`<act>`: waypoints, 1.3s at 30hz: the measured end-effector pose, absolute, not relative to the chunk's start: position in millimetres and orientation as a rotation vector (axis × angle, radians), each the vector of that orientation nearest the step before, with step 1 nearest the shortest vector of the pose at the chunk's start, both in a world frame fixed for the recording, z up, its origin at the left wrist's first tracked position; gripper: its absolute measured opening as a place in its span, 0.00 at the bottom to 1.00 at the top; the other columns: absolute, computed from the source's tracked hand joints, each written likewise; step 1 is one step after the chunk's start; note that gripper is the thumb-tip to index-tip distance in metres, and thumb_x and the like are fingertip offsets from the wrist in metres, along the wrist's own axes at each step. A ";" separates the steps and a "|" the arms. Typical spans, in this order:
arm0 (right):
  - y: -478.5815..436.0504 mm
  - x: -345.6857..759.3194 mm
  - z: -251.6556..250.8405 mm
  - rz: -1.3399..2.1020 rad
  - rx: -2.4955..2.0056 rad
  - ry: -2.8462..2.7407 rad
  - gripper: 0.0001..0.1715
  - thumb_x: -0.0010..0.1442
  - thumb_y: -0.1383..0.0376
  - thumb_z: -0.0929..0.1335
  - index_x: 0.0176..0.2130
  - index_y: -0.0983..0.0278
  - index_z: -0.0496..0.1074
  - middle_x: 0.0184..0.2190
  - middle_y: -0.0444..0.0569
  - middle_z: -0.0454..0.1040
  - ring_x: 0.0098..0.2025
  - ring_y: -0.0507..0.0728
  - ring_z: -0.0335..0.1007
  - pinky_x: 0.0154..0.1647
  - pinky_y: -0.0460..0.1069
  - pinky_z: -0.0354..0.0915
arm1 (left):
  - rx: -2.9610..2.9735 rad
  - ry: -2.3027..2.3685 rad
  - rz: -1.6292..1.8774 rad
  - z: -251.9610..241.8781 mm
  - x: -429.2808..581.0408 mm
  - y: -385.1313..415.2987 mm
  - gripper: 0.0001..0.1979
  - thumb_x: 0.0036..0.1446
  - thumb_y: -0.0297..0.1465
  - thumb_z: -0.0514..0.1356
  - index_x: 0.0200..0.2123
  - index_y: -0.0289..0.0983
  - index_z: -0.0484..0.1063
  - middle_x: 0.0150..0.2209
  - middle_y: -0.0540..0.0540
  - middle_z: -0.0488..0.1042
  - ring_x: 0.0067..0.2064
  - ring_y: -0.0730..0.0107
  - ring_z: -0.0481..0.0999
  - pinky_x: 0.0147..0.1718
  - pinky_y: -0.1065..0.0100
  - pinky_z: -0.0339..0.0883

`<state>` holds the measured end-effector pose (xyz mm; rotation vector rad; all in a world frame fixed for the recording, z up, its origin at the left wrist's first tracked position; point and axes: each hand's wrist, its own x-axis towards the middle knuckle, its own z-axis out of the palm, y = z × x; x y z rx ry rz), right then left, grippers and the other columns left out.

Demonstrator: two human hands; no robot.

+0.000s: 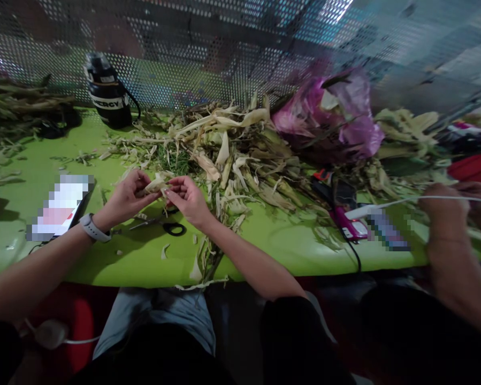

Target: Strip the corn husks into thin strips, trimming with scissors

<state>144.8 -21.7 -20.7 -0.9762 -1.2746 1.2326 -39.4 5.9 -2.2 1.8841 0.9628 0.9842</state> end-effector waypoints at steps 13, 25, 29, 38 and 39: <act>-22.7 151.1 -12.4 1.253 -1.103 -1.370 0.21 0.52 0.48 0.72 0.31 0.63 0.72 0.26 0.41 0.69 0.21 0.48 0.64 0.22 0.45 0.63 | 2.217 0.767 0.640 1.1 -40.3 -2.1 0.09 0.59 0.33 0.58 0.41 0.39 0.62 0.36 0.46 0.74 0.35 0.66 0.74 0.34 0.65 0.64; -13.1 156.2 -15.7 1.135 -1.093 -1.382 0.20 0.50 0.48 0.74 0.29 0.62 0.78 0.27 0.44 0.73 0.31 0.51 0.66 0.35 0.48 0.63 | 1.757 0.407 0.360 18.6 -32.3 -23.8 0.19 0.61 0.34 0.59 0.55 0.40 0.63 0.41 0.42 0.77 0.41 0.64 0.76 0.42 0.62 0.69; -12.0 153.2 -18.8 1.102 -1.121 -1.291 0.22 0.48 0.47 0.74 0.28 0.63 0.77 0.24 0.42 0.71 0.25 0.48 0.58 0.26 0.46 0.59 | 1.737 0.401 0.299 19.8 -33.3 -23.0 0.14 0.59 0.36 0.60 0.48 0.40 0.73 0.42 0.42 0.78 0.44 0.59 0.77 0.46 0.59 0.69; -17.2 164.5 0.2 1.328 -1.191 -1.481 0.33 0.56 0.38 0.65 0.25 0.65 0.71 0.21 0.43 0.67 0.22 0.48 0.59 0.23 0.46 0.57 | 1.760 0.498 0.558 10.2 -31.6 -18.0 0.17 0.60 0.31 0.59 0.52 0.40 0.65 0.45 0.42 0.74 0.48 0.63 0.75 0.47 0.62 0.70; -20.2 164.0 1.4 1.321 -1.219 -1.585 0.33 0.57 0.39 0.65 0.24 0.65 0.70 0.20 0.43 0.66 0.22 0.48 0.58 0.22 0.46 0.55 | 1.753 0.515 0.583 8.7 -31.9 -16.2 0.18 0.59 0.31 0.60 0.52 0.41 0.62 0.43 0.43 0.74 0.46 0.64 0.75 0.44 0.63 0.70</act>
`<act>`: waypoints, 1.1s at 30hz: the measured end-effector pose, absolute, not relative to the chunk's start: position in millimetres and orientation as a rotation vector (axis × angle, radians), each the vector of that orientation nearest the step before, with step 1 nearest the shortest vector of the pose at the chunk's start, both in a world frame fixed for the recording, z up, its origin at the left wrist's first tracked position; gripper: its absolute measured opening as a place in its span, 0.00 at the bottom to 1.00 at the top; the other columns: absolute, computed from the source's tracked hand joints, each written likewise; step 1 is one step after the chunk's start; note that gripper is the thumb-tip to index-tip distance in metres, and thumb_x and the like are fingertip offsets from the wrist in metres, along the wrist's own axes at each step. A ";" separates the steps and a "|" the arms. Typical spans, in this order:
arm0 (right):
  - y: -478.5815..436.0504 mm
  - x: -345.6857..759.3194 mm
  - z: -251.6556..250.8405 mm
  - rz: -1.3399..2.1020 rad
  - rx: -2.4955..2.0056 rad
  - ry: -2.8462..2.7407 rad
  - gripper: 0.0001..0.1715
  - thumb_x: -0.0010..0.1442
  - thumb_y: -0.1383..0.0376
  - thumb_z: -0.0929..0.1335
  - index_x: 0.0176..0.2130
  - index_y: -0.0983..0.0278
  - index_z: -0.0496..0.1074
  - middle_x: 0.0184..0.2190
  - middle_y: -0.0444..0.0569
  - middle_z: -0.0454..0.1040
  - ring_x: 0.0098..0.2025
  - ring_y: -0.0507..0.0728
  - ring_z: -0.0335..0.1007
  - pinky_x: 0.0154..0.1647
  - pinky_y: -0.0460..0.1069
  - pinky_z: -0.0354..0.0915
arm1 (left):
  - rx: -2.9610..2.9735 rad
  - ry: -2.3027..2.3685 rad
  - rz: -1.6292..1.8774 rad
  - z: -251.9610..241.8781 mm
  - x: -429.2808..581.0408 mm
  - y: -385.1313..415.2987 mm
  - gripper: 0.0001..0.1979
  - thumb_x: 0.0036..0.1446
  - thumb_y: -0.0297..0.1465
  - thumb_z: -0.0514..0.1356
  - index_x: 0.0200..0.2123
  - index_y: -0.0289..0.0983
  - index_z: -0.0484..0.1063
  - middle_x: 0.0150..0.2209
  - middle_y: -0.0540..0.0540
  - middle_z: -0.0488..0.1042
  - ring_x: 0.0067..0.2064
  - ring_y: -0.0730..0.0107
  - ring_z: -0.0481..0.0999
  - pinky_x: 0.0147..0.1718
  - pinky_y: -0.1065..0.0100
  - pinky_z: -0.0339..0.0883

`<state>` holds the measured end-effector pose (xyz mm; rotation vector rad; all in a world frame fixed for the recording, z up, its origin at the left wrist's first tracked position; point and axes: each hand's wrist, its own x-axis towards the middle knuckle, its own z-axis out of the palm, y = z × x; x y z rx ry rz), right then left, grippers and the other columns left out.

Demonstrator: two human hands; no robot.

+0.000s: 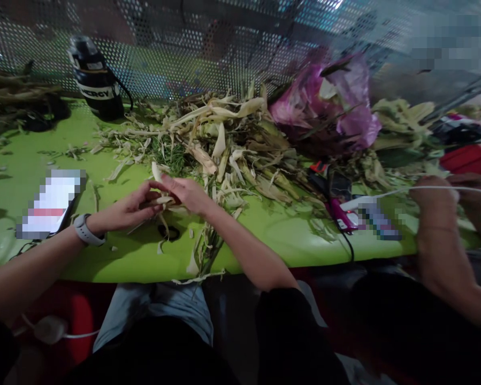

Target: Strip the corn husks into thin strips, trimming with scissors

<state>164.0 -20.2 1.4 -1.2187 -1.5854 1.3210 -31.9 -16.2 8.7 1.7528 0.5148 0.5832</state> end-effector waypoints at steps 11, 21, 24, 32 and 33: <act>-18.6 158.9 -12.1 1.156 -1.109 -1.334 0.23 0.57 0.46 0.69 0.36 0.62 0.76 0.20 0.39 0.61 0.20 0.47 0.51 0.19 0.44 0.49 | 1.990 0.844 0.983 12.2 -31.0 -15.6 0.18 0.59 0.32 0.61 0.50 0.37 0.61 0.49 0.39 0.72 0.48 0.64 0.74 0.45 0.63 0.70; -22.7 156.7 -8.0 1.370 -1.056 -1.337 0.24 0.40 0.58 0.79 0.36 0.66 0.74 0.26 0.42 0.73 0.26 0.48 0.66 0.27 0.44 0.63 | 1.889 0.805 0.849 5.6 -34.6 -2.7 0.08 0.62 0.34 0.58 0.41 0.34 0.67 0.33 0.47 0.72 0.31 0.75 0.72 0.30 0.72 0.67; -22.7 156.6 -8.4 1.385 -1.076 -1.320 0.22 0.41 0.57 0.78 0.34 0.67 0.74 0.22 0.40 0.71 0.22 0.47 0.63 0.22 0.43 0.60 | 1.835 0.770 0.848 4.7 -34.6 -3.1 0.09 0.62 0.34 0.59 0.41 0.35 0.67 0.33 0.48 0.72 0.31 0.75 0.72 0.30 0.72 0.68; -22.5 157.8 -4.6 1.365 -1.004 -1.213 0.16 0.47 0.58 0.74 0.31 0.66 0.71 0.15 0.38 0.70 0.11 0.42 0.49 0.11 0.41 0.45 | 1.637 0.727 0.808 14.2 -36.7 -1.7 0.13 0.59 0.36 0.62 0.41 0.34 0.67 0.28 0.50 0.74 0.28 0.76 0.74 0.28 0.73 0.68; -21.5 159.0 -3.9 1.358 -0.997 -1.199 0.15 0.48 0.58 0.74 0.30 0.65 0.70 0.15 0.38 0.70 0.11 0.42 0.48 0.10 0.41 0.43 | 1.617 0.731 0.793 16.4 -37.5 -1.2 0.13 0.59 0.37 0.63 0.40 0.34 0.67 0.28 0.50 0.74 0.28 0.76 0.73 0.28 0.73 0.68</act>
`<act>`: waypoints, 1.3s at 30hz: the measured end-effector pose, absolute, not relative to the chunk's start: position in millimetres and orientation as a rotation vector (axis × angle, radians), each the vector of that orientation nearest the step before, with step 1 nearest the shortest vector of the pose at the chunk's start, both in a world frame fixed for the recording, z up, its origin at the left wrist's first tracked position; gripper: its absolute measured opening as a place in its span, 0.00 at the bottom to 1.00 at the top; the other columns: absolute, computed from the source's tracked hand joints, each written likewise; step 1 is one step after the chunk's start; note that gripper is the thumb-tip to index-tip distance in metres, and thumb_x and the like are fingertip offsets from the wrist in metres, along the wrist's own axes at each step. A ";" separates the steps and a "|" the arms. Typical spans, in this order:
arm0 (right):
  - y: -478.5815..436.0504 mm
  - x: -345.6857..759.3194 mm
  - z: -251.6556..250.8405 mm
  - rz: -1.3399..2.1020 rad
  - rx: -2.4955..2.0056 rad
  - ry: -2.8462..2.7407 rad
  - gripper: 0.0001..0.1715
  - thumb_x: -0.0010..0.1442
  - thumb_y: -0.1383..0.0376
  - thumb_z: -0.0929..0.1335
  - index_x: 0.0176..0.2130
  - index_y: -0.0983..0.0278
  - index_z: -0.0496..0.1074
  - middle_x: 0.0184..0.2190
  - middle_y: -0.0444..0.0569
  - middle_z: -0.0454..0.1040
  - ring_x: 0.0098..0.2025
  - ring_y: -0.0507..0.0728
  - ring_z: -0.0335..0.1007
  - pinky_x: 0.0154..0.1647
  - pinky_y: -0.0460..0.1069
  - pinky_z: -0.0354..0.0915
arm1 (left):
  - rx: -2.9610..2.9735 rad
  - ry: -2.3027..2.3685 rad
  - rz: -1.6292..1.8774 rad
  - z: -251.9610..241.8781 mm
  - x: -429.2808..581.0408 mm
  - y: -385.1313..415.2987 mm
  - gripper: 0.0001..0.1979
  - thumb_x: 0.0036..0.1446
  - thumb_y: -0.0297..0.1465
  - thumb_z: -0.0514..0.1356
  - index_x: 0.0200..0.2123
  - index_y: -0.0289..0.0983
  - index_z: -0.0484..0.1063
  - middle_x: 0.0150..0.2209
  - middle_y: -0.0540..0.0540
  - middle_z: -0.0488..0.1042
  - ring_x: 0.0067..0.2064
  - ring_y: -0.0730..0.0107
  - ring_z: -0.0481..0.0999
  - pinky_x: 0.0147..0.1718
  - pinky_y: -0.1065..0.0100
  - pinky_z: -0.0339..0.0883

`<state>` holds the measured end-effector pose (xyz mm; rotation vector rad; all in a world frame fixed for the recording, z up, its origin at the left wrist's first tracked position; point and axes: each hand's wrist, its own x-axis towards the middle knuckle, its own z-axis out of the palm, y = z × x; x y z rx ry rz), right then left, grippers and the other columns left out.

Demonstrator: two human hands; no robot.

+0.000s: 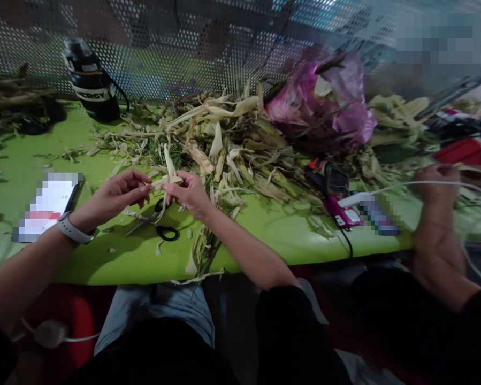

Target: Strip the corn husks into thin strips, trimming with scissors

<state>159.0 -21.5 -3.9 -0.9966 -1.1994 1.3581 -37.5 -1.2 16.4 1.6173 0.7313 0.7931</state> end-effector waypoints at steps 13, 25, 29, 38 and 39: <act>-20.7 166.8 2.0 1.379 -0.991 -1.319 0.16 0.51 0.59 0.74 0.32 0.64 0.67 0.17 0.36 0.70 0.11 0.42 0.52 0.08 0.39 0.47 | 1.834 0.789 0.450 27.5 -64.9 20.3 0.20 0.58 0.39 0.63 0.50 0.36 0.68 0.38 0.44 0.78 0.41 0.65 0.78 0.40 0.66 0.71; -24.7 161.7 0.3 1.074 -1.043 -1.669 0.13 0.60 0.56 0.68 0.31 0.63 0.69 0.20 0.40 0.66 0.21 0.48 0.60 0.23 0.45 0.59 | 1.884 0.598 0.453 17.9 -42.4 1.9 0.12 0.63 0.38 0.56 0.43 0.34 0.69 0.34 0.47 0.71 0.32 0.73 0.69 0.32 0.71 0.65; -24.4 158.1 1.0 0.848 -1.046 -1.746 0.13 0.56 0.58 0.71 0.28 0.64 0.69 0.28 0.43 0.69 0.31 0.51 0.63 0.34 0.47 0.62 | 1.820 0.608 0.463 14.8 -40.8 0.8 0.12 0.61 0.38 0.58 0.41 0.35 0.72 0.35 0.46 0.74 0.34 0.71 0.71 0.34 0.70 0.66; -22.9 156.1 -1.9 1.329 -1.007 -1.663 0.19 0.57 0.53 0.69 0.29 0.63 0.64 0.22 0.38 0.60 0.23 0.47 0.54 0.23 0.44 0.52 | 1.894 0.561 0.322 9.3 -35.2 -4.7 0.14 0.62 0.40 0.57 0.37 0.34 0.75 0.32 0.47 0.74 0.31 0.73 0.69 0.31 0.72 0.63; -23.9 155.4 -1.4 1.299 -0.982 -1.654 0.18 0.58 0.53 0.69 0.28 0.63 0.63 0.22 0.38 0.59 0.23 0.47 0.53 0.23 0.44 0.52 | 1.898 0.570 0.314 9.1 -35.0 -5.2 0.15 0.61 0.41 0.58 0.35 0.34 0.74 0.29 0.48 0.72 0.28 0.74 0.66 0.28 0.73 0.61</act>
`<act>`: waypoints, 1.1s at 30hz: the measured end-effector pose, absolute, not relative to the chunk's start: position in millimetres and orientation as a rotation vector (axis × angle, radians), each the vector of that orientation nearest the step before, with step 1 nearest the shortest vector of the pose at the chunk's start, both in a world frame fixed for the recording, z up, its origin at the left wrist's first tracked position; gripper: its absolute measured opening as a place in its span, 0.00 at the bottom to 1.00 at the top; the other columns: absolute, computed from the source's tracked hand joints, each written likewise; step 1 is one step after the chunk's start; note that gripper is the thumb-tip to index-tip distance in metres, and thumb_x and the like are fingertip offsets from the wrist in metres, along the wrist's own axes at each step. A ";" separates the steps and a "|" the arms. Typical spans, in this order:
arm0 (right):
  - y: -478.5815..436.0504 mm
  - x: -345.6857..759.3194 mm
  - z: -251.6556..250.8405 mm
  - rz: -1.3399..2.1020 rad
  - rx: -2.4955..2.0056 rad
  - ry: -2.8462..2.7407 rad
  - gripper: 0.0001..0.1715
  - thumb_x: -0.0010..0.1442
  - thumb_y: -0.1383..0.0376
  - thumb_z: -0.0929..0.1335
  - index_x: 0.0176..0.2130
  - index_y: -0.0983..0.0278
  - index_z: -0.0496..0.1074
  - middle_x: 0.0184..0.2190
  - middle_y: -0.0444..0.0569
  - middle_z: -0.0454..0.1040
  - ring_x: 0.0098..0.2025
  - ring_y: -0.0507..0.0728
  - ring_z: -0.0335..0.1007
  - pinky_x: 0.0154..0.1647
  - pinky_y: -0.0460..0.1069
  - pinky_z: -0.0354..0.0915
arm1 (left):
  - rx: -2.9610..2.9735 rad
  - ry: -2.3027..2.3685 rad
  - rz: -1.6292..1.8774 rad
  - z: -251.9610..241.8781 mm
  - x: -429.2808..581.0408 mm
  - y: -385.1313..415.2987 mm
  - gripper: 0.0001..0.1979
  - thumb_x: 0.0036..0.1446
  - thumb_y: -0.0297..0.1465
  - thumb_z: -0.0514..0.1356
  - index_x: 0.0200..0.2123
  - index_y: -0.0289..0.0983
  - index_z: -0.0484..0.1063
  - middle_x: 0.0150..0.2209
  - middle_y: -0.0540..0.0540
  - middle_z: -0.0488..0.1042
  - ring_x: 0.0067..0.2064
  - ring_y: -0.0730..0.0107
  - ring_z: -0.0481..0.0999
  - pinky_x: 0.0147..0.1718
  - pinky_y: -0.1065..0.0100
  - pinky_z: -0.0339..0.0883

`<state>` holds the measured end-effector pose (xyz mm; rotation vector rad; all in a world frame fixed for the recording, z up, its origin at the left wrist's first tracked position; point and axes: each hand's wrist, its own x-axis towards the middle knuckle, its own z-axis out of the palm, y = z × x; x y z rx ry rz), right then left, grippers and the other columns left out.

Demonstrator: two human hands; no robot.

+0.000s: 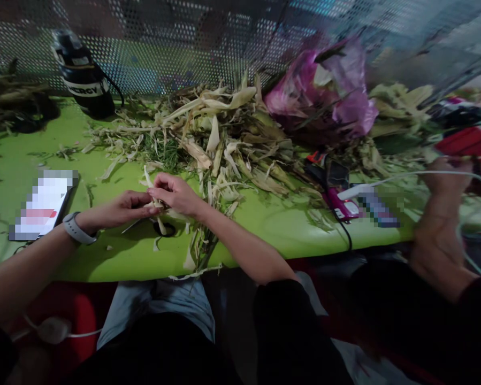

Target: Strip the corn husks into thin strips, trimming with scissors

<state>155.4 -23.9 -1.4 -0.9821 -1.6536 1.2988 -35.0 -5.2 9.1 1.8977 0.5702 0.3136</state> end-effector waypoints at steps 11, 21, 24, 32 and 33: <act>-21.3 160.7 5.9 1.289 -0.984 -1.565 0.24 0.59 0.45 0.68 0.29 0.62 0.64 0.22 0.40 0.63 0.23 0.48 0.59 0.25 0.45 0.57 | 1.724 0.591 0.277 14.2 -32.1 -12.5 0.14 0.62 0.42 0.58 0.36 0.36 0.67 0.24 0.51 0.69 0.22 0.77 0.64 0.21 0.74 0.58; -14.0 175.6 10.2 1.212 -1.020 -1.798 0.24 0.55 0.47 0.71 0.26 0.63 0.66 0.20 0.40 0.64 0.23 0.49 0.58 0.24 0.46 0.54 | 1.568 0.709 0.540 19.3 -36.2 -7.9 0.15 0.58 0.41 0.63 0.39 0.36 0.69 0.20 0.53 0.69 0.19 0.79 0.63 0.17 0.75 0.55; -12.9 172.5 6.0 1.032 -1.059 -1.813 0.24 0.58 0.47 0.69 0.27 0.63 0.66 0.21 0.41 0.63 0.24 0.49 0.56 0.26 0.46 0.54 | 1.577 0.698 0.567 17.6 -37.5 -7.0 0.15 0.56 0.41 0.64 0.40 0.35 0.70 0.20 0.52 0.70 0.20 0.78 0.65 0.18 0.75 0.56; -23.1 175.2 3.9 -0.004 -1.107 -1.827 0.14 0.65 0.54 0.64 0.36 0.61 0.71 0.37 0.52 0.70 0.45 0.62 0.64 0.50 0.59 0.59 | 1.595 0.790 0.715 20.2 -39.5 -1.0 0.17 0.55 0.42 0.65 0.28 0.33 0.71 0.24 0.49 0.72 0.22 0.80 0.63 0.20 0.75 0.57; -24.8 174.6 2.5 -0.048 -1.102 -1.900 0.14 0.65 0.55 0.63 0.36 0.62 0.71 0.36 0.52 0.71 0.44 0.62 0.65 0.49 0.58 0.58 | 1.583 0.809 0.752 19.4 -39.5 -0.4 0.17 0.54 0.42 0.66 0.29 0.33 0.72 0.24 0.49 0.71 0.22 0.79 0.64 0.20 0.75 0.57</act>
